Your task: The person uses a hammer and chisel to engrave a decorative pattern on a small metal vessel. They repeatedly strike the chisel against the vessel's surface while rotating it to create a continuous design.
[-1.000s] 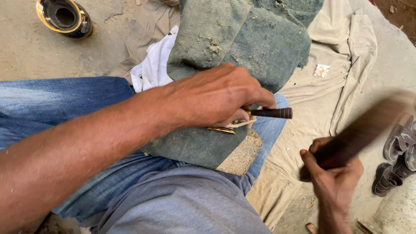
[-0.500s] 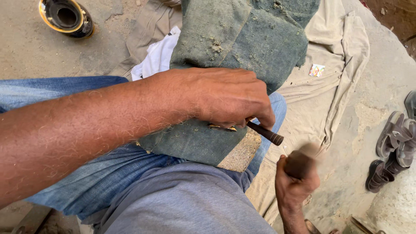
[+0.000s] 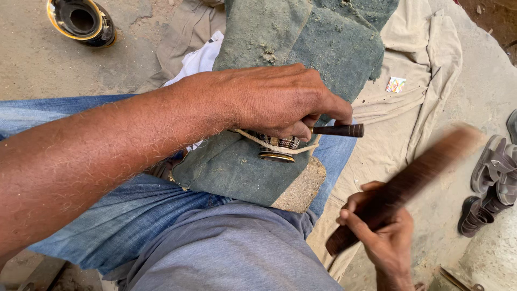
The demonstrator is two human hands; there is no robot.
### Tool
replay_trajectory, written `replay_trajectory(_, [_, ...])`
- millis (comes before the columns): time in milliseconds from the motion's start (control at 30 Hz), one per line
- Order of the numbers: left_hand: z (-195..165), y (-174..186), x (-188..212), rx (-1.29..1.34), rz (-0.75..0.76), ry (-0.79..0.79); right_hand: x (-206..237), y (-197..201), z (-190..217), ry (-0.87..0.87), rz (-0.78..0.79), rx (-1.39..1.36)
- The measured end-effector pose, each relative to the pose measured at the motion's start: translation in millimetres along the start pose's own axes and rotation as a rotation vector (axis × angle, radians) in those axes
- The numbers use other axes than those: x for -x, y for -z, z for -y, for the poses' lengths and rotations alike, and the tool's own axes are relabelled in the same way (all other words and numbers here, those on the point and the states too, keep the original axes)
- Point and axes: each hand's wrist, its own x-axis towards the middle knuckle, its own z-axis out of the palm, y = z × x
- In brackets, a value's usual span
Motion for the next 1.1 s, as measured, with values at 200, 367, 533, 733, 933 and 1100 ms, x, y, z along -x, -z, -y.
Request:
replay_trajectory(200, [-1.1,0.9,0.0,0.002,-0.035,-0.117,11.0,-6.1,13.1,-0.013,-0.120,0.106])
replay_trajectory(367, [-1.9,2.5,-0.8,0.035,0.037,-0.067,8.9,-7.4,18.8,0.036,-0.263,0.350])
replay_trajectory(533, [-9.5,3.0,-2.8,-0.101,0.166,0.043,2.7,-7.0,16.0,0.031,-0.270,0.433])
replay_trajectory(733, [-3.3,3.7,5.5,0.000,-0.002,-0.098,-3.4,-1.7,19.2,0.133,-0.185,0.474])
replay_trajectory(933, [4.6,-0.4,21.4,0.075,-0.200,-0.177,-2.5,-3.2,22.1,0.076,-0.144,0.517])
replay_trajectory(1100, [4.8,-3.9,23.4,0.181,-0.393,0.024,-9.0,-2.0,13.5,-0.053,-0.190,-0.200])
